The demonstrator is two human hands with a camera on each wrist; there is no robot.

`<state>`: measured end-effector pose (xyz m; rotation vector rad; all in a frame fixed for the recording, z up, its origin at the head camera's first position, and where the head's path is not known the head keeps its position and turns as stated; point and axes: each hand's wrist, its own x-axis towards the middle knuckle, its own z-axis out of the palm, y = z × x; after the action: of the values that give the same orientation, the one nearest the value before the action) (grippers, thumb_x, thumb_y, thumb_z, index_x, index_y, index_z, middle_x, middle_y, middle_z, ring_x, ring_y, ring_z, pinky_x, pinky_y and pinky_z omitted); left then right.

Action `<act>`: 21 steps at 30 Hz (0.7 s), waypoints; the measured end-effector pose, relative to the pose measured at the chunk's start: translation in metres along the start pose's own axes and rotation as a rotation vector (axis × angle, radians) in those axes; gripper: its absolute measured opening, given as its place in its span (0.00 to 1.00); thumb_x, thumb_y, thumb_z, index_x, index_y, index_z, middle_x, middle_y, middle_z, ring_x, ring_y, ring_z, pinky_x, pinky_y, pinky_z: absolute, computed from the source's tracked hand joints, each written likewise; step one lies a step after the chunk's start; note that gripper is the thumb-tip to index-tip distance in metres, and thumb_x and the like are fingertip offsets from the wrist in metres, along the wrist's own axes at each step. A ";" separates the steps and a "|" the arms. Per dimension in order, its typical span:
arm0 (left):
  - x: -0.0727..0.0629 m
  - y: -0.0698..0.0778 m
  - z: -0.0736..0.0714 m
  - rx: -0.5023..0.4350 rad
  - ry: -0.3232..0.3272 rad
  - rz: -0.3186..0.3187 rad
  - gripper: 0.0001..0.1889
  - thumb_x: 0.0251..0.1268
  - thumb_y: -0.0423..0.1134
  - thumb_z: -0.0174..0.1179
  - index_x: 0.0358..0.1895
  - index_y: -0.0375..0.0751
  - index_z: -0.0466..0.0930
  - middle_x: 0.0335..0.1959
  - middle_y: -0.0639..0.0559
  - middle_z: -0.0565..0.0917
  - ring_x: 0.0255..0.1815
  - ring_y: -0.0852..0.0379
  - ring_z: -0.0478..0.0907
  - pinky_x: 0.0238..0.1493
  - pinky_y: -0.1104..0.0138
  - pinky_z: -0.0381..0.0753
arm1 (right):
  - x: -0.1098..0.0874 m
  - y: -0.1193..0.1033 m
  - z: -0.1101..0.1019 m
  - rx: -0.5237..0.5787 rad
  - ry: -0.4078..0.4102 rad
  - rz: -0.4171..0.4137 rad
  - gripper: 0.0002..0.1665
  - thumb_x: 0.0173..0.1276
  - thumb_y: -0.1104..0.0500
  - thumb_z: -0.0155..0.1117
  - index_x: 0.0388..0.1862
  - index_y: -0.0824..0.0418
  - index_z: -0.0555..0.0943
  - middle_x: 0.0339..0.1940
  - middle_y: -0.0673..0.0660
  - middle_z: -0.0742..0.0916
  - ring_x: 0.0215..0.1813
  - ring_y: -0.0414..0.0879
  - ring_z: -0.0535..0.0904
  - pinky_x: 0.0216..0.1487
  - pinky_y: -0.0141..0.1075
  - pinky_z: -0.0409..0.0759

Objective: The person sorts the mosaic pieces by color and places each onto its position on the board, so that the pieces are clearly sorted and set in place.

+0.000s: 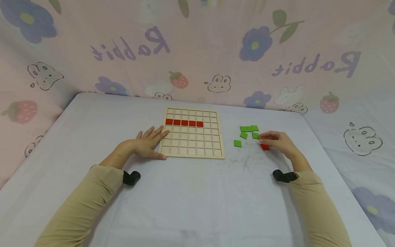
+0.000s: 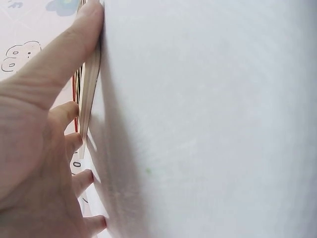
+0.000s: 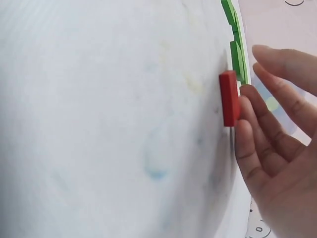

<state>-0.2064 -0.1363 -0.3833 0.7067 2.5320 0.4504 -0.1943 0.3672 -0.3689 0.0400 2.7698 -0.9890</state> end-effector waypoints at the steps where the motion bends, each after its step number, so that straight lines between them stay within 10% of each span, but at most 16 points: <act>1: 0.000 0.000 0.000 -0.002 0.000 0.000 0.56 0.55 0.68 0.59 0.78 0.52 0.33 0.79 0.46 0.28 0.77 0.38 0.23 0.68 0.35 0.24 | -0.001 0.001 -0.001 0.005 -0.007 -0.002 0.31 0.66 0.42 0.62 0.61 0.61 0.76 0.61 0.64 0.80 0.53 0.44 0.73 0.52 0.36 0.71; 21: -0.009 0.013 -0.006 -0.005 -0.010 0.001 0.53 0.60 0.61 0.60 0.78 0.47 0.34 0.78 0.42 0.29 0.77 0.35 0.24 0.68 0.34 0.25 | -0.010 0.020 -0.012 0.055 -0.175 -0.039 0.34 0.61 0.50 0.69 0.66 0.57 0.73 0.64 0.57 0.74 0.55 0.43 0.68 0.50 0.28 0.70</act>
<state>-0.1981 -0.1321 -0.3696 0.7073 2.5203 0.4519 -0.1844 0.3904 -0.3704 -0.0882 2.5939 -1.0255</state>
